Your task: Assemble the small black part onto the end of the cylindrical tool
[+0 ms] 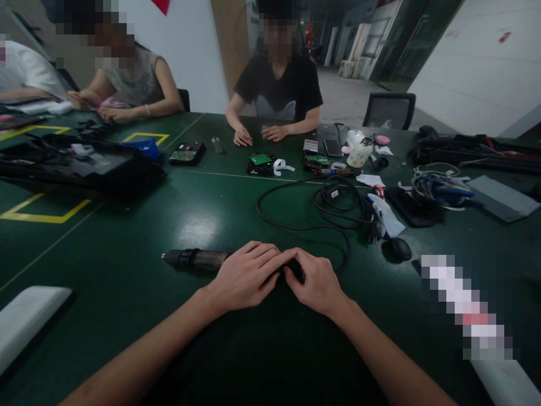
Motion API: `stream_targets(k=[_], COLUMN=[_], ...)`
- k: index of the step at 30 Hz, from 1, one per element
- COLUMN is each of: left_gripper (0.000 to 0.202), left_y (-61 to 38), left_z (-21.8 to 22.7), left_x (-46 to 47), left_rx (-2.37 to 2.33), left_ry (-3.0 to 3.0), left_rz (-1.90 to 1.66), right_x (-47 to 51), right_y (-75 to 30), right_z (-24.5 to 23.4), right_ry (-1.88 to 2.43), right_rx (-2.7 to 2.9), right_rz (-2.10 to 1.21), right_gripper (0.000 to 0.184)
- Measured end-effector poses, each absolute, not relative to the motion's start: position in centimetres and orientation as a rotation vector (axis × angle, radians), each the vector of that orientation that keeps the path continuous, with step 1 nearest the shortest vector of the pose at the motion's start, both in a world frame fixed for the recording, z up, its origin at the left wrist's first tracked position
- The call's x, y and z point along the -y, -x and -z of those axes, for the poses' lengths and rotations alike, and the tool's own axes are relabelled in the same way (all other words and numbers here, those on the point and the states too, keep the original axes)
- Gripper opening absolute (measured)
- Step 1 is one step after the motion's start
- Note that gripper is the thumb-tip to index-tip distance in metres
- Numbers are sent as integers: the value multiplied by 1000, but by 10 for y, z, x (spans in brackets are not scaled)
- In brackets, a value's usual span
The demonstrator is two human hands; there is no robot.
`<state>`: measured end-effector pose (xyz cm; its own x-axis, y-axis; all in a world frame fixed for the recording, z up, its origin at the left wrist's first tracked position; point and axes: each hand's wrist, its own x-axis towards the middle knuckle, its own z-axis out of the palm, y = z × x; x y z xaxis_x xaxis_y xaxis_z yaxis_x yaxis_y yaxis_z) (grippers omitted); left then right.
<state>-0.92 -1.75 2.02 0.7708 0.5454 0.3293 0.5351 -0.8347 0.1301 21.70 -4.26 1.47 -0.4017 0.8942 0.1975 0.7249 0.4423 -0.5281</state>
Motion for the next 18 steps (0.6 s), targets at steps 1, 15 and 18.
stream_targets(k=[1,15,18], left_gripper=[59,56,58], left_y=[9,9,9], left_z=[-21,-22,-21], left_x=[18,17,17], left_rx=[-885,-918,-892], left_ry=[-2928,-2966,-2936], left_rz=[-556,-532,-542], right_x=[43,43,43], right_y=[-217,-217,-218], right_z=[-15,-16,-15], right_ry=[1359,1348,1342], right_rx=[2247,2243,2241], right_rz=[-504,-509,-510], right_gripper=[7,3,5])
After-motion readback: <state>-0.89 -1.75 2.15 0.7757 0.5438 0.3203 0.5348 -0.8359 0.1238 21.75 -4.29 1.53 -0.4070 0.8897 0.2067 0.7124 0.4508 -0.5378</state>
